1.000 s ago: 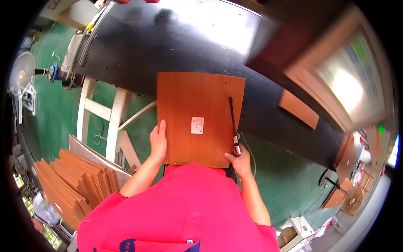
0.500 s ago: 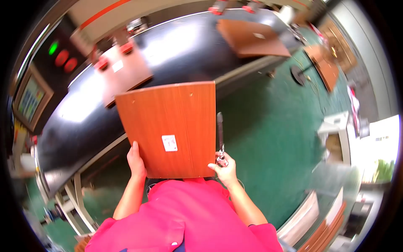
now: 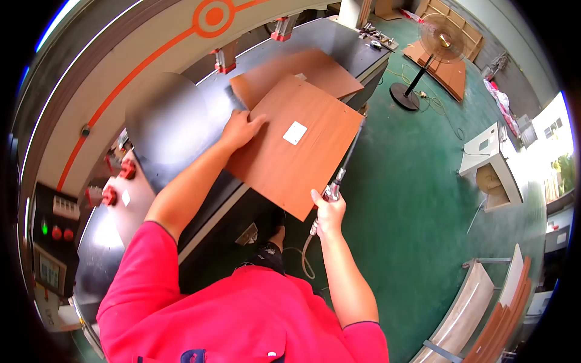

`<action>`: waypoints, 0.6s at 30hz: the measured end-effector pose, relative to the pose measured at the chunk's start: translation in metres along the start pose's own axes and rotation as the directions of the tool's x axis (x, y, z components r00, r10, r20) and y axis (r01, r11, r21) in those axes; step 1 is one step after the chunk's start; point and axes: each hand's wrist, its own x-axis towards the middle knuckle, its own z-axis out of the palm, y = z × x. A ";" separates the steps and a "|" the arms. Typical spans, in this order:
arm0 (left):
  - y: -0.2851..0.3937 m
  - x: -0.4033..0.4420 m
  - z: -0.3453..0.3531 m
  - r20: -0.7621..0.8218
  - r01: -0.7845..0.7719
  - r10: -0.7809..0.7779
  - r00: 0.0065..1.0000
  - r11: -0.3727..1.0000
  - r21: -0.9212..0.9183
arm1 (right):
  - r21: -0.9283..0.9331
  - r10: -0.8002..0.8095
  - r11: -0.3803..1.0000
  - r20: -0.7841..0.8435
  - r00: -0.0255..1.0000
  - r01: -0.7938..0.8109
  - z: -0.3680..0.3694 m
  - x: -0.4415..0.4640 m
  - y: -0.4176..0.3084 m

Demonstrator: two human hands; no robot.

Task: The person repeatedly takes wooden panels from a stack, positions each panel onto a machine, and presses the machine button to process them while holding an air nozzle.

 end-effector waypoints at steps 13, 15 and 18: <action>-0.016 0.268 0.080 0.029 -0.273 0.274 0.961 0.938 0.211 | -0.275 0.016 0.961 -0.107 0.994 -0.045 0.121 0.199 -0.005; -0.012 0.290 0.089 -0.068 -0.290 0.307 0.949 0.938 0.190 | -0.355 0.045 0.933 -0.044 0.998 -0.058 0.130 0.223 -0.012; -0.002 0.295 0.099 -0.195 -0.304 0.341 0.919 0.932 0.200 | -0.506 0.044 0.861 -0.024 0.999 -0.050 0.145 0.243 -0.027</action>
